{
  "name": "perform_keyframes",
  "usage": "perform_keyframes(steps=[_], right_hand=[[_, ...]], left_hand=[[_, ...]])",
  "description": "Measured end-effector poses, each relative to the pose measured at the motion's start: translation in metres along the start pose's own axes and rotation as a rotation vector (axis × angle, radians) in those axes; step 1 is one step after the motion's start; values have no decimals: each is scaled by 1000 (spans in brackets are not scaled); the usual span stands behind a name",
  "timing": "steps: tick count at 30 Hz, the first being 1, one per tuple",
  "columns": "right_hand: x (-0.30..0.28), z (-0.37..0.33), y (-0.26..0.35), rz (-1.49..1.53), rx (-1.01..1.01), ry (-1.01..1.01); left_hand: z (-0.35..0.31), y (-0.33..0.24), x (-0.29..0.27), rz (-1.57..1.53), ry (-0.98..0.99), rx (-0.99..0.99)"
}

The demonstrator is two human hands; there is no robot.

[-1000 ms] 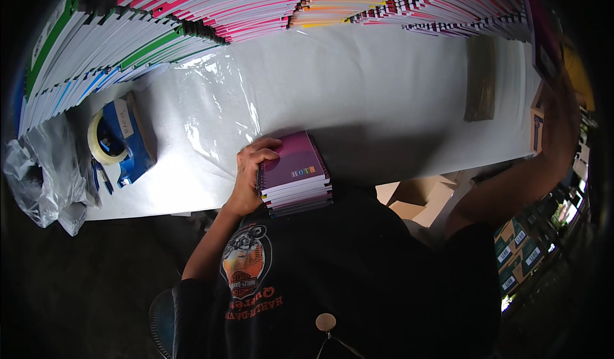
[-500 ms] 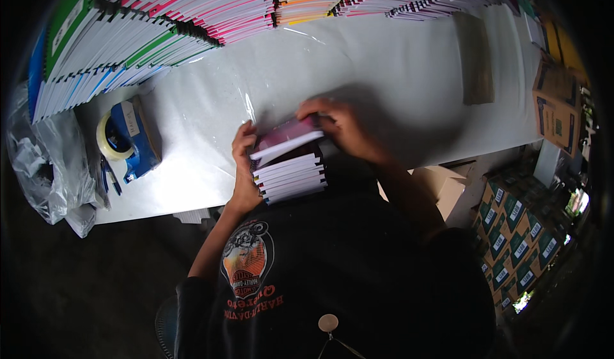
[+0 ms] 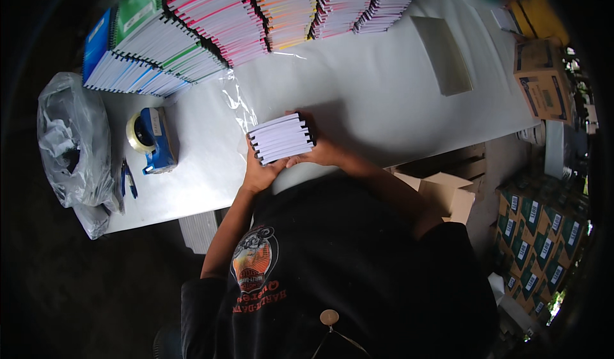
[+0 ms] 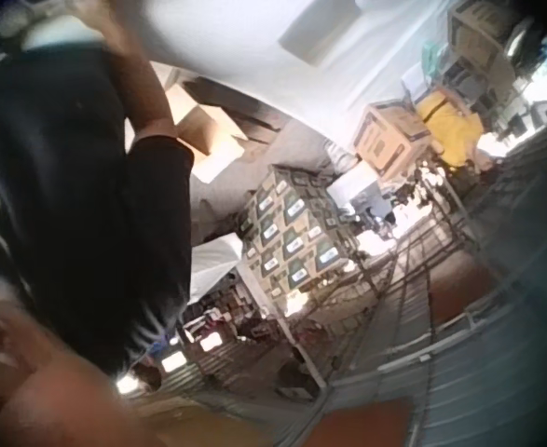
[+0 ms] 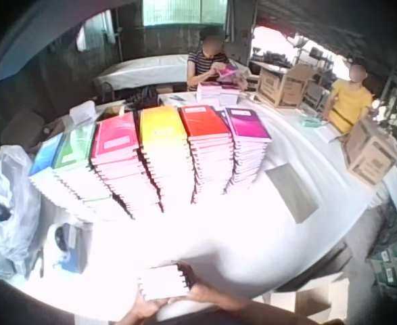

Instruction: The person uses pliers to trim the spiral binding of a stack of purple notebooks. They then place the trimmed notebooks into a clear plastic bag and arrange them on a table alongside stacks of other colorful notebooks. The person also handles a cardboard box and a tape dispenser during the process.

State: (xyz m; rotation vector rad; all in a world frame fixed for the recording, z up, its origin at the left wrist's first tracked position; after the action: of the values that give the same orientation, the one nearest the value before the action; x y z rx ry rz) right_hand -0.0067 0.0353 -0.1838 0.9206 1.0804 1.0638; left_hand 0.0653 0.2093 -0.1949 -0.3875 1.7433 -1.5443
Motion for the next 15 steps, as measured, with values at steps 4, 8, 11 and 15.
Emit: perform_keyframes(steps=[4, 8, 11, 15], right_hand=[[1, -5, -33, -151, 25, 55], [-3, 2, -19, -274, -73, -12], [1, 1, -10, -406, -170, 12], [3, -8, -5, -372, -76, 38]], left_hand=[[-3, 12, -5, 479, 36, 315], [-3, 21, -9, 560, 44, 323], [-4, 19, -9, 570, 45, 333], [-17, 23, -9, 524, 57, 311]])
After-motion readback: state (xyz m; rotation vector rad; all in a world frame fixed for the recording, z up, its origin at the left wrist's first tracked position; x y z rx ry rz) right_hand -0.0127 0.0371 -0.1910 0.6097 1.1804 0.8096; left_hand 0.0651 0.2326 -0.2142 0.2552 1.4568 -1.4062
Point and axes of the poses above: each hand's wrist, its own z-axis towards the middle knuckle, its own x-axis out of the palm, y = z × x, the point moved 2 cm from there along z, towards the middle knuckle, and after that the axes turned 4 degrees about -y, right-handed, at the moved point
